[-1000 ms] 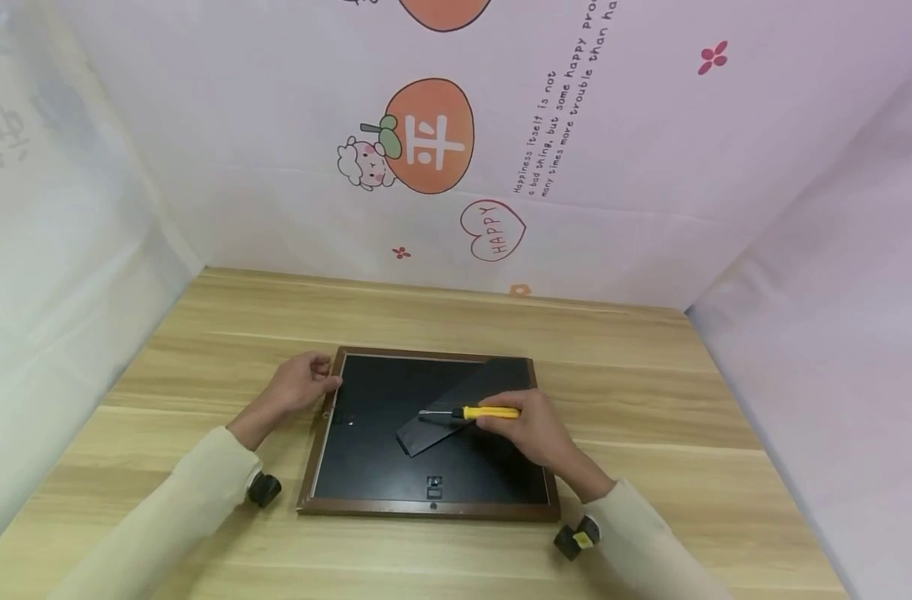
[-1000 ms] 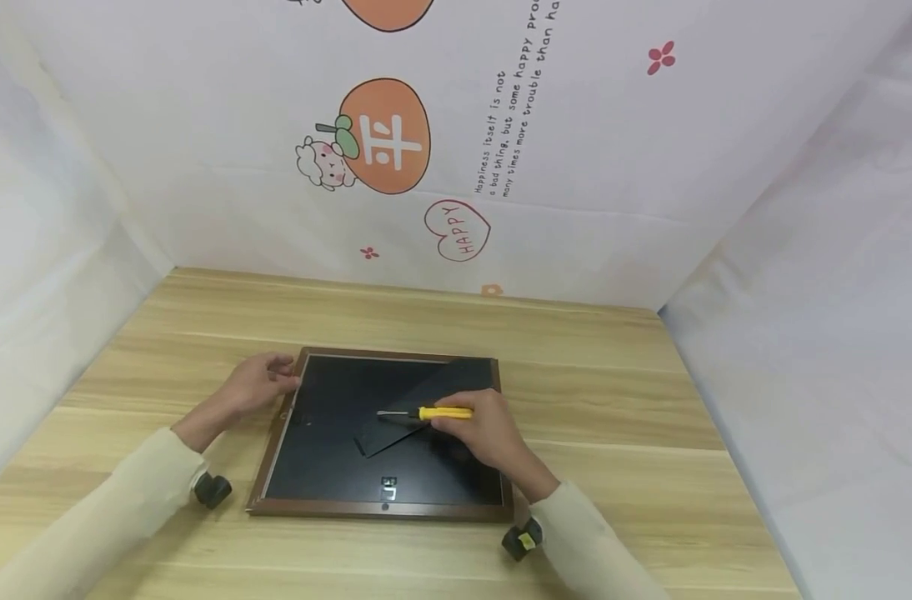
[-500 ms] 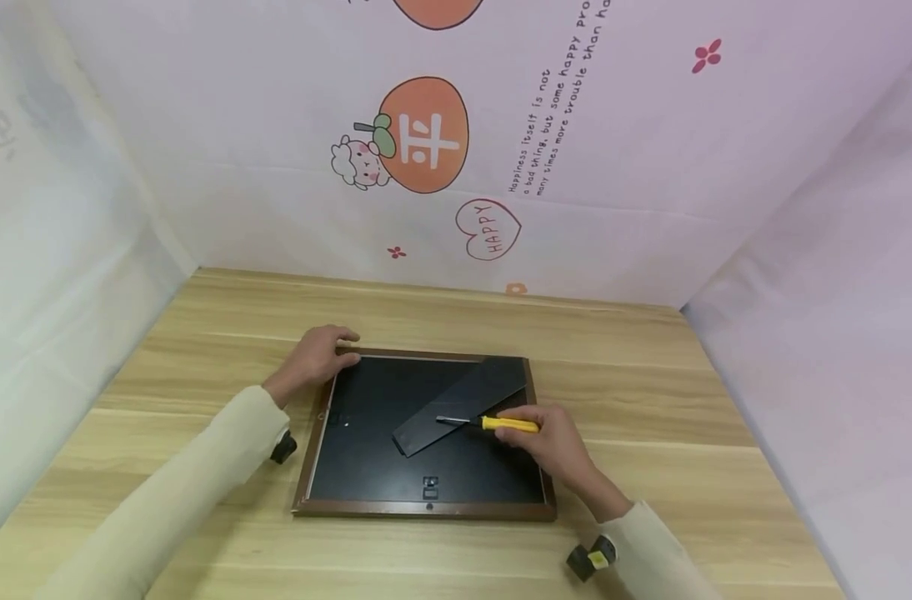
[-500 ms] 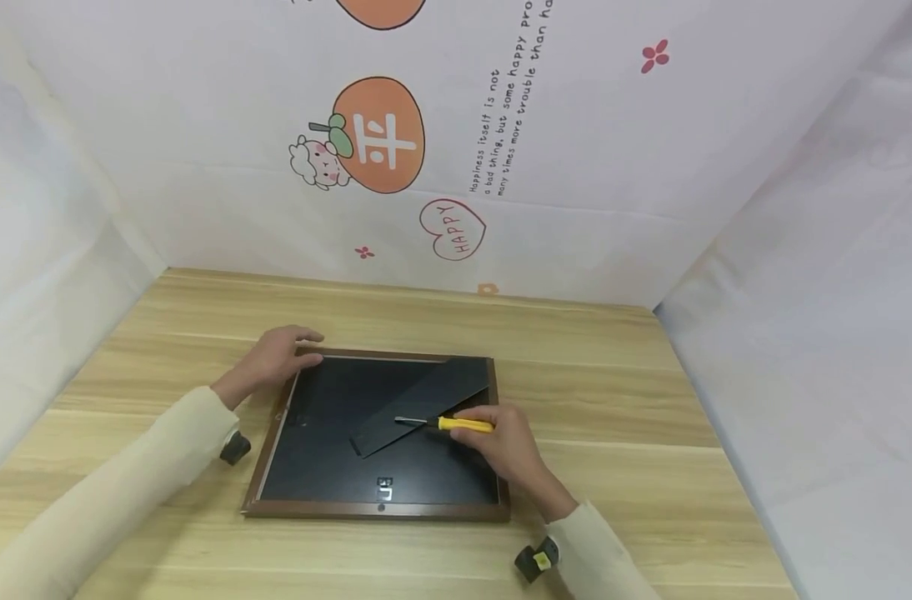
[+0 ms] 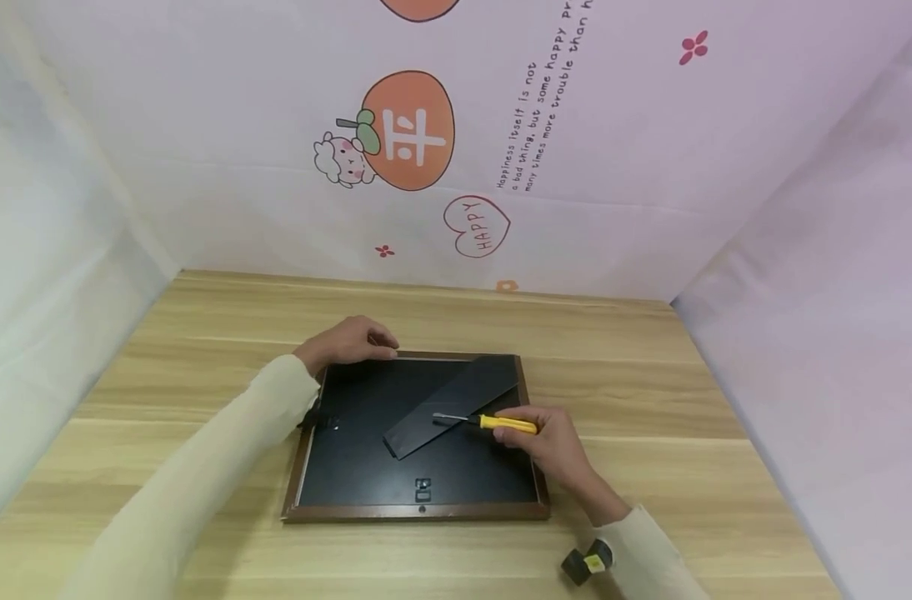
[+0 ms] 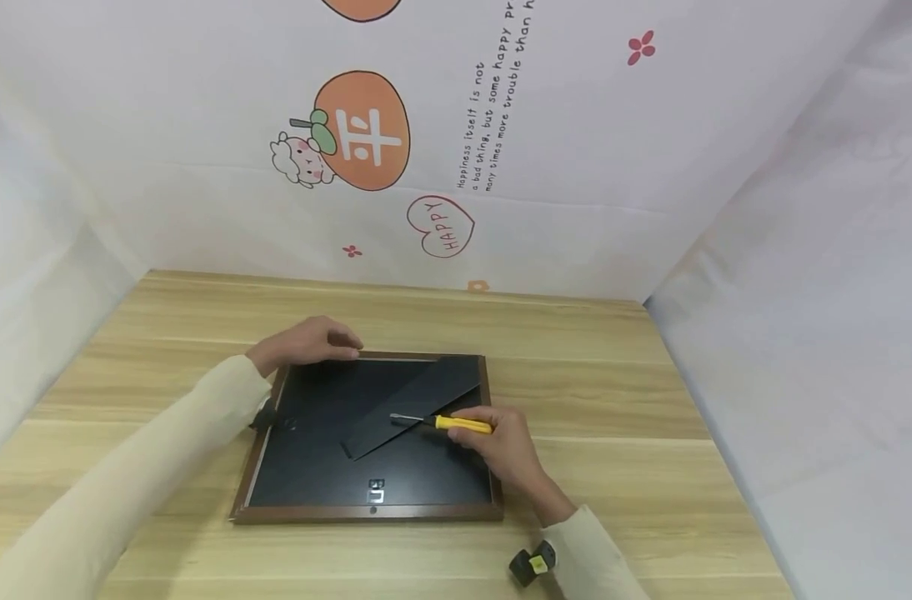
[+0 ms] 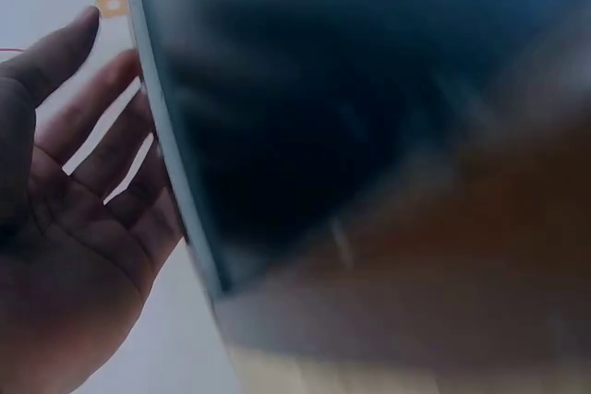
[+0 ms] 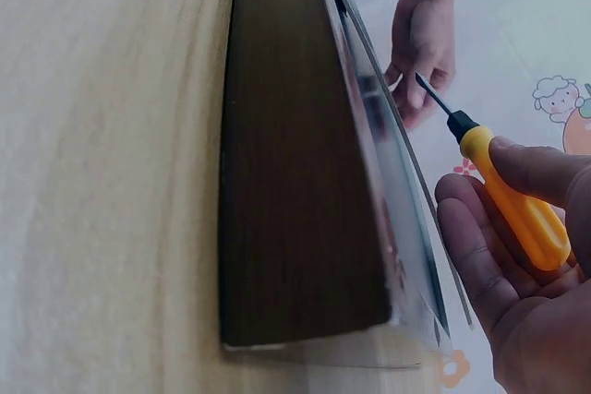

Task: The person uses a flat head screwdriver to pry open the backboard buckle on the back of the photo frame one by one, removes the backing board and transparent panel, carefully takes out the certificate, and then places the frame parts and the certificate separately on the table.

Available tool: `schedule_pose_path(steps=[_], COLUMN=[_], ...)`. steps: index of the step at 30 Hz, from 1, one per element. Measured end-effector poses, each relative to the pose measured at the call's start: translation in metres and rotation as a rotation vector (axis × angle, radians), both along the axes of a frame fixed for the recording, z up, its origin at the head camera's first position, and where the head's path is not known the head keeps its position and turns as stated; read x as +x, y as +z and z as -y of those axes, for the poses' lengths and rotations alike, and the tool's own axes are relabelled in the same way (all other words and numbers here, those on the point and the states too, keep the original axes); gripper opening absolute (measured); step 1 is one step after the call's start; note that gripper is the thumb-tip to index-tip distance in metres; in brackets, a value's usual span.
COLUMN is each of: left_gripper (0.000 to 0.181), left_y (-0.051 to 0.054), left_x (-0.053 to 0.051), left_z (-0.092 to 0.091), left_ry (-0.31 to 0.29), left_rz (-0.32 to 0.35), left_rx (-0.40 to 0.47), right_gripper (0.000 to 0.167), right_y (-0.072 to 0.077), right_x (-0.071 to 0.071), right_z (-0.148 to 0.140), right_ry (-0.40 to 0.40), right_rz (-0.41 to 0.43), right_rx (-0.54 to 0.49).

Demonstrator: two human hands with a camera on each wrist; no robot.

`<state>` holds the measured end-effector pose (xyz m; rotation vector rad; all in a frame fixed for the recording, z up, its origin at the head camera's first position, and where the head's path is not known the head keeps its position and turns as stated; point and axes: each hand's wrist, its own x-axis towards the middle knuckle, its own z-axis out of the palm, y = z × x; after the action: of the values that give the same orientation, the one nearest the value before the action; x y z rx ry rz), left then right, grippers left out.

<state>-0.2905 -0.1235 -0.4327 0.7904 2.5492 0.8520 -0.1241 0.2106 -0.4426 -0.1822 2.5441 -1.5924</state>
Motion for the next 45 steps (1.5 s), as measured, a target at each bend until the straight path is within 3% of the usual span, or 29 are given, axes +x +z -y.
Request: schedule_pose_path(steps=[7, 13, 19, 27, 34, 40, 45], left_gripper=[0.025, 0.024, 0.021, 0.018, 0.016, 0.016, 0.016], left_y=[-0.005, -0.01, -0.017, -0.016, -0.012, -0.009, -0.013], left_x=[-0.011, -0.019, -0.023, -0.021, -0.018, -0.015, -0.012], left_z=[-0.023, -0.041, -0.045, -0.045, -0.044, -0.043, -0.042], left_ry=[0.005, -0.023, 0.007, 0.006, -0.08, -0.08, -0.038], left_rz=[0.038, 0.114, 0.16, 0.101, -0.077, -0.103, -0.109], left_rx=[0.013, 0.07, 0.078, 0.053, 0.009, 0.011, 0.022], right_gripper=[0.029, 0.03, 0.031, 0.031, 0.032, 0.033, 0.032], right_y=[-0.001, -0.003, -0.003, -0.002, -0.003, -0.004, -0.003], right_x=[0.0, -0.001, 0.0, 0.0, 0.0, 0.0, -0.001], right_z=[0.001, 0.003, 0.005, 0.003, 0.002, 0.003, 0.004], right_ry=[0.01, 0.02, 0.024, 0.009, 0.004, 0.01, 0.006], right_rz=[-0.002, -0.005, -0.007, 0.014, 0.018, 0.024, 0.02], right_rx=[-0.052, -0.108, -0.13, -0.164, -0.182, -0.189, -0.188])
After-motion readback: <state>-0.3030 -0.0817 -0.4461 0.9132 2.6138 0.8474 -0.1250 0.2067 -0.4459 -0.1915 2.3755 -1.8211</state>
